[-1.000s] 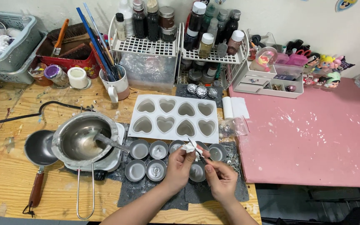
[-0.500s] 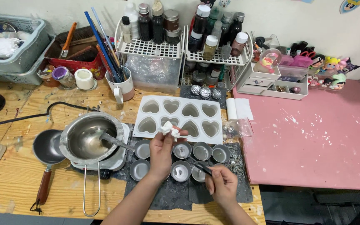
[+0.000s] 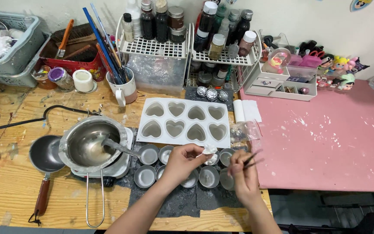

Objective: Preparing candle wicks and placing them into metal tins using tweezers and a pen.

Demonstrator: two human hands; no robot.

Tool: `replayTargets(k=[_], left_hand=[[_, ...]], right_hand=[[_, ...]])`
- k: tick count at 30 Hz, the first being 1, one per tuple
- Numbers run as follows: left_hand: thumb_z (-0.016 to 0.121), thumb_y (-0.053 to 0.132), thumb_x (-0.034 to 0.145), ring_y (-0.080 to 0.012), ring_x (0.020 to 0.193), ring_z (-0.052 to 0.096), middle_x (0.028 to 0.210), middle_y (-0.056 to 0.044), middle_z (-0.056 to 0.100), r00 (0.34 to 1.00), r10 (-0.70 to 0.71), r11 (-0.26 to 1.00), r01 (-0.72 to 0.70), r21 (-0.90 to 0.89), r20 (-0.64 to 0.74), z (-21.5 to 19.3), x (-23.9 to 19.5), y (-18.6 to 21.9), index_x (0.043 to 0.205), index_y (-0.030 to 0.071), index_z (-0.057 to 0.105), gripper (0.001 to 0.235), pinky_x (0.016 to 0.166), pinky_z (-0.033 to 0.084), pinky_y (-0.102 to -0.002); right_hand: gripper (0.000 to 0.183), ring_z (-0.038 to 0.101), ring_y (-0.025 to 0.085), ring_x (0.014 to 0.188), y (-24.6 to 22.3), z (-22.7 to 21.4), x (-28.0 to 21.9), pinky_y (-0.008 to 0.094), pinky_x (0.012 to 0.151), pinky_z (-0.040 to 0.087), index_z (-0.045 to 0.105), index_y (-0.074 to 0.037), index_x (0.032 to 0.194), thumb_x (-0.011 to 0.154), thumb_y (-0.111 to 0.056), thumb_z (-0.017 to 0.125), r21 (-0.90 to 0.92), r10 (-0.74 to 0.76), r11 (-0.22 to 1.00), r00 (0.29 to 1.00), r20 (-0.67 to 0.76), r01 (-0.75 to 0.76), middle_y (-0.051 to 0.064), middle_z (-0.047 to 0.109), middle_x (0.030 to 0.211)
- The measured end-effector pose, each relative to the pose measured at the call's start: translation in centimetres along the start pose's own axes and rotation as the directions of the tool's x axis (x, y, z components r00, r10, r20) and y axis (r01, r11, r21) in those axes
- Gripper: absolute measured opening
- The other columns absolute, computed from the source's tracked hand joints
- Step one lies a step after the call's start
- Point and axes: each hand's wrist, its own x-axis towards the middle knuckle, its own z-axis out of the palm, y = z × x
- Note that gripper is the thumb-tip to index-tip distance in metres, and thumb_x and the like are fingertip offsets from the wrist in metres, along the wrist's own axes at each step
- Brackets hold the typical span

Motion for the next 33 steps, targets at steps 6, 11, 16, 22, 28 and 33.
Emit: replayTargets(k=[6, 11, 16, 22, 28, 33], left_hand=[[0.078, 0.017, 0.092, -0.0051, 0.072, 0.063, 0.081, -0.003, 0.078, 0.996, -0.028, 0.967, 0.007, 0.254, 0.080, 0.3, -0.8, 1.1, 0.103, 0.002, 0.082, 0.019, 0.064, 0.050, -0.024], [0.072, 0.018, 0.094, -0.0047, 0.082, 0.072, 0.094, -0.001, 0.081, 0.992, 0.057, 0.973, -0.080, 0.216, 0.110, 0.6, -0.9, 1.4, 0.113, 0.005, 0.077, 0.023, 0.073, 0.056, -0.024], [0.080, 0.007, 0.087, -0.0103, 0.086, 0.076, 0.090, -0.007, 0.081, 0.998, -0.063, 0.998, 0.063, -0.016, 0.023, 0.4, -0.3, 0.0, 0.099, 0.000, 0.075, 0.015, 0.076, 0.061, -0.026], [0.076, 0.012, 0.090, -0.0099, 0.091, 0.073, 0.105, -0.007, 0.078, 0.999, -0.024, 1.000, 0.025, -0.016, 0.046, 0.6, -0.5, 3.3, 0.113, 0.008, 0.073, 0.023, 0.079, 0.060, -0.025], [0.073, 0.016, 0.092, -0.0278, 0.111, 0.066, 0.112, -0.006, 0.074, 0.962, 0.261, 0.735, -0.248, 0.631, 0.073, -0.6, -0.8, 4.3, 0.109, 0.012, 0.074, 0.018, 0.094, 0.052, -0.040], [0.074, 0.018, 0.088, -0.0292, 0.115, 0.061, 0.117, -0.006, 0.071, 0.952, 0.292, 0.543, -0.240, 0.804, 0.087, -0.5, -0.7, 3.7, 0.114, 0.010, 0.072, 0.028, 0.093, 0.047, -0.045]], right_hand=[[0.047, 0.068, 0.032, 0.118, -8.2, 3.5, 4.2, 0.039, 0.092, 0.057, 0.037, -0.009, 0.084, 0.083, -0.015, 0.083, -0.566, -0.363, 0.635, 0.850, 0.382, 0.526, 0.014, 0.071, 0.122], [0.034, 0.077, 0.025, 0.096, -6.3, 2.8, 3.3, 0.029, 0.066, 0.057, 0.053, -0.003, 0.088, 0.082, -0.013, 0.084, -0.624, -0.166, 0.740, 0.967, 0.192, 0.251, 0.015, 0.077, 0.120], [0.042, 0.074, 0.027, 0.109, -6.8, 2.8, 3.4, 0.033, 0.081, 0.062, 0.038, -0.006, 0.080, 0.088, -0.007, 0.079, -0.536, -0.347, 0.716, 0.894, 0.282, 0.447, 0.014, 0.073, 0.120], [0.020, 0.068, 0.019, 0.057, -3.2, -3.4, 4.7, 0.033, 0.051, 0.050, 0.071, -0.008, 0.107, 0.089, -0.013, 0.076, -0.688, 0.076, 0.725, 0.997, 0.030, -0.035, 0.006, 0.080, 0.089], [0.021, 0.062, 0.035, 0.078, -3.9, -5.3, 7.4, 0.042, 0.065, 0.049, 0.067, 0.000, 0.099, 0.082, -0.010, 0.077, -0.849, -0.139, 0.510, 0.987, 0.079, 0.140, 0.017, 0.061, 0.087], [0.028, 0.060, 0.040, 0.091, -2.4, -4.6, 7.6, 0.046, 0.079, 0.047, 0.064, 0.000, 0.097, 0.076, -0.008, 0.080, -0.926, 0.050, 0.377, 0.998, 0.024, 0.004, 0.017, 0.065, 0.098]])
